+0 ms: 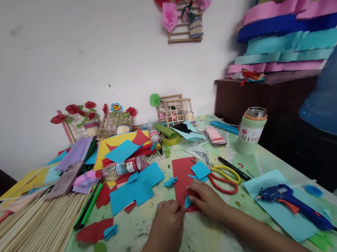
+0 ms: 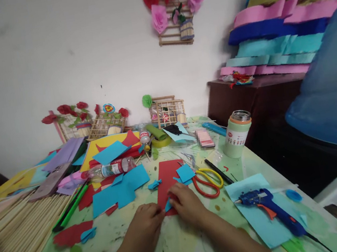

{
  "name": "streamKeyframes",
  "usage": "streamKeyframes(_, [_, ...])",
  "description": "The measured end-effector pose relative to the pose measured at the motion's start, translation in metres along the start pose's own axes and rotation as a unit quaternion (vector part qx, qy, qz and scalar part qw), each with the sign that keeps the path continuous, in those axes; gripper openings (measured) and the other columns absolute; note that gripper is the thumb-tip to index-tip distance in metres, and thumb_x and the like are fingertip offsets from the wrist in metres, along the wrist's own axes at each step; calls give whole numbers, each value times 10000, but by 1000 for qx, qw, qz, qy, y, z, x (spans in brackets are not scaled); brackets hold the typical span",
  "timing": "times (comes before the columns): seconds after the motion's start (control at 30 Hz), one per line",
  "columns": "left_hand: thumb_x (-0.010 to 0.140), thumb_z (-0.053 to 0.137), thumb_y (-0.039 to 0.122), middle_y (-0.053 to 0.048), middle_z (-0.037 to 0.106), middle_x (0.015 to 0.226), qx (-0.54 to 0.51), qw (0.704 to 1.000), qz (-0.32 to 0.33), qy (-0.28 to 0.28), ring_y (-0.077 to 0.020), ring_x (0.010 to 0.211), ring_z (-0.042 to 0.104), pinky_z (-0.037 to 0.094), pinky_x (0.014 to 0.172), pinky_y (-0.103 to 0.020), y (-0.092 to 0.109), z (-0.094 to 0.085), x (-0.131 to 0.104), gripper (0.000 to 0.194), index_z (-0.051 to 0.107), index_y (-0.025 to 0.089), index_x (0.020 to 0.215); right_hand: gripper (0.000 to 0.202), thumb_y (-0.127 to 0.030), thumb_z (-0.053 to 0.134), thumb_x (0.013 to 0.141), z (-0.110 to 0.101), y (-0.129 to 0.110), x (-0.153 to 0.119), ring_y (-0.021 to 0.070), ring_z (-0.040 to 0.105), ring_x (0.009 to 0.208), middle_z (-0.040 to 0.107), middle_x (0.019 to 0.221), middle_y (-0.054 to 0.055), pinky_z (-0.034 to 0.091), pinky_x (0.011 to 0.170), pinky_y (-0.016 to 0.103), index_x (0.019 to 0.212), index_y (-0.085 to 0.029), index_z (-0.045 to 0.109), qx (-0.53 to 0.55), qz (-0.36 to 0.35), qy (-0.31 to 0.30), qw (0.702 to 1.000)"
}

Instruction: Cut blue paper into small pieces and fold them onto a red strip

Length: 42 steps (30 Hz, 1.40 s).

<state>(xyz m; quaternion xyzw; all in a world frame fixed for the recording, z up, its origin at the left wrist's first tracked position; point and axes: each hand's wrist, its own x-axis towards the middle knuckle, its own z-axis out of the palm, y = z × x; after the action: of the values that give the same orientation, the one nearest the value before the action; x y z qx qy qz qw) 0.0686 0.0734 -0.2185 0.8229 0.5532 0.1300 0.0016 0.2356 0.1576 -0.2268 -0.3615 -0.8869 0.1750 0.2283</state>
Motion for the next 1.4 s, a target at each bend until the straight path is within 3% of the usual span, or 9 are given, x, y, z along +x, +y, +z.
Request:
streamKeyframes(0.1, [872, 438, 156, -77, 610, 848, -17, 1000, 0, 20, -226, 839, 544, 418, 755, -375, -3, 2, 1, 204, 640, 180, 855, 156, -141, 630, 765, -7, -1, -3, 157, 515, 867, 583, 901, 2, 384, 745, 239, 901, -216, 612, 7, -54, -27, 998])
streamKeyframes(0.4, [844, 500, 186, -87, 642, 880, -73, 996, -41, 41, -238, 841, 581, 454, 742, -354, -6, 5, 4, 154, 636, 170, 914, 165, -167, 520, 871, 6, -1, 5, 150, 511, 747, 613, 769, 17, 351, 655, 248, 768, -190, 647, -40, -117, -13, 992])
streamKeyframes(0.53, [869, 457, 203, -75, 644, 789, -93, 992, -60, 56, -230, 765, 592, 449, 685, -333, -10, 9, 2, 184, 628, 172, 810, 159, -204, 510, 873, 11, -3, 1, 153, 505, 709, 615, 743, 17, 352, 636, 258, 763, -189, 624, -50, -151, -3, 987])
streamKeyframes(0.8, [838, 511, 258, -54, 639, 693, -218, 968, -97, 81, -195, 684, 601, 442, 623, -270, -15, 14, -2, 181, 614, 182, 709, 177, -206, 456, 863, 17, -1, -4, 152, 526, 634, 616, 677, 20, 378, 561, 245, 748, -190, 590, -46, -168, 20, 985])
streamKeyframes(0.97, [845, 482, 329, -67, 657, 760, -292, 949, -91, 71, -201, 744, 602, 450, 701, -291, -16, 17, -3, 216, 651, 201, 804, 139, -219, 473, 830, 9, -1, -8, 149, 563, 694, 639, 732, 3, 415, 615, 238, 774, -224, 599, -49, -148, 16, 988])
streamKeyframes(1.03, [830, 498, 375, -70, 658, 771, -357, 920, -141, 76, -205, 749, 599, 445, 695, -293, -18, 16, 0, 235, 650, 197, 805, 129, -233, 482, 823, -5, 3, -11, 165, 564, 748, 640, 790, 24, 431, 678, 259, 855, -214, 606, -67, -90, 25, 993])
streamKeyframes(1.13, [773, 547, 471, -40, 629, 674, -491, 831, -241, 102, -192, 658, 577, 429, 606, -274, -23, 15, 7, 295, 605, 182, 774, 276, -151, 448, 806, -31, 18, -11, 233, 524, 958, 599, 1024, 123, 400, 841, 351, 1059, -147, 557, -106, 26, 59, 992])
streamKeyframes(1.27, [680, 636, 536, 6, 588, 563, -620, 708, -305, 147, -150, 555, 535, 393, 543, -241, -33, 17, 13, 370, 544, 181, 725, 249, -73, 470, 700, -55, 40, -7, 277, 497, 963, 570, 982, 148, 364, 861, 389, 916, -129, 582, -153, 129, 68, 977])
streamKeyframes(1.4, [620, 702, 527, -15, 625, 575, -664, 664, -311, 145, -139, 550, 538, 382, 539, -234, -37, 18, 14, 399, 561, 168, 721, 215, -102, 468, 734, -57, 49, -7, 260, 515, 945, 577, 947, 115, 376, 808, 338, 910, -162, 577, -167, 172, 55, 969])
